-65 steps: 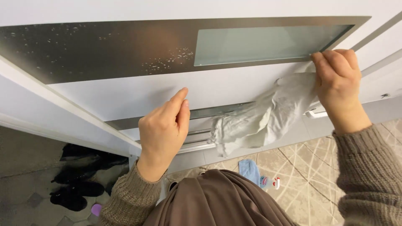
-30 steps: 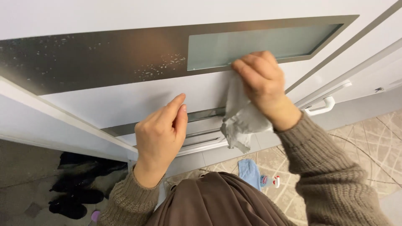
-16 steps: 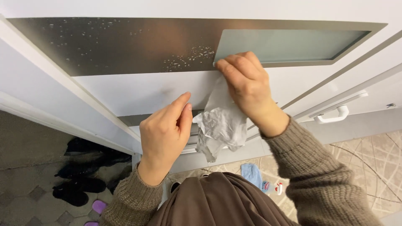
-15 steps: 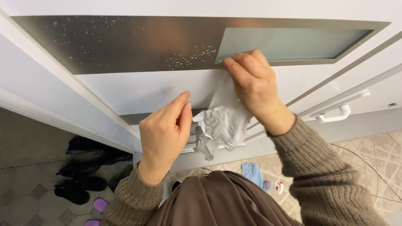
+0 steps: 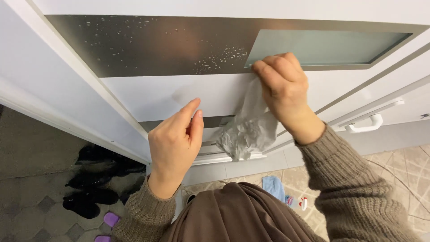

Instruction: The person cleans the glass and metal panels of a door using a spray bottle and a cloth.

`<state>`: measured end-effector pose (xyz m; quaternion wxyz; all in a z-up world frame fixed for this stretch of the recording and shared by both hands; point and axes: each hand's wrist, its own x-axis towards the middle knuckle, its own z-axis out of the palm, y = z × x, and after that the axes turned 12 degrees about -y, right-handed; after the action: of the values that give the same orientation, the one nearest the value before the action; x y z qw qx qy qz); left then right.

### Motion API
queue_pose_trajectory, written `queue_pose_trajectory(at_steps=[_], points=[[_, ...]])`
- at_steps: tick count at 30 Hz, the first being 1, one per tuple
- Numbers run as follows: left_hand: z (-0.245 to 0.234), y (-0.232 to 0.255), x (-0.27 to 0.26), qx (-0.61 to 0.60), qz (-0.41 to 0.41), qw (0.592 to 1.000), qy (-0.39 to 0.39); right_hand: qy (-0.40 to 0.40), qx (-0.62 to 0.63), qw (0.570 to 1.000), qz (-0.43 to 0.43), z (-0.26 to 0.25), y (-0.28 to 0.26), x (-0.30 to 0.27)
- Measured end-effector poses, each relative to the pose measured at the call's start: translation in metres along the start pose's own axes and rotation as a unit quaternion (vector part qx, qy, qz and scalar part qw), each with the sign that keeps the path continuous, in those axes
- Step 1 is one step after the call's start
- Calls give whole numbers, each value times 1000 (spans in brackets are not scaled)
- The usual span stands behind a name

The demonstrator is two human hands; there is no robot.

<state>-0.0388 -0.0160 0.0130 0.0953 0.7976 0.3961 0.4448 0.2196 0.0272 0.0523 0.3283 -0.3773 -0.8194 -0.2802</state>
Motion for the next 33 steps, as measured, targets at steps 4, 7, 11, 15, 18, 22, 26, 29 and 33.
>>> queue_pose_trajectory(at_steps=[4, 7, 11, 15, 18, 22, 26, 29, 33], points=[[4, 7, 7, -9, 19, 1000, 1, -10, 16, 1000, -7, -4, 2, 2], [4, 0, 5, -7, 11, 1000, -2, 5, -18, 1000, 5, -5, 7, -9], [17, -1, 10, -9, 18, 1000, -2, 29, -2, 1000, 2, 5, -7, 5], [20, -4, 17, 33, 33, 999, 14, -1, -22, 1000, 7, -7, 3, -9], [28, -6, 28, 54, 72, 995, 45, 6, -24, 1000, 20, 1, -6, -2], [43, 1, 37, 80, 131, 986, 66, -20, -6, 1000, 5, -4, 2, -4], [47, 0, 36, 65, 128, 987, 71, -12, -14, 1000, 9, -1, 0, -5], [53, 4, 37, 51, 127, 988, 68, -14, -17, 1000, 2, -3, 2, -2], [49, -1, 35, 69, 115, 988, 71, -30, -39, 999, -19, -7, 9, -6]])
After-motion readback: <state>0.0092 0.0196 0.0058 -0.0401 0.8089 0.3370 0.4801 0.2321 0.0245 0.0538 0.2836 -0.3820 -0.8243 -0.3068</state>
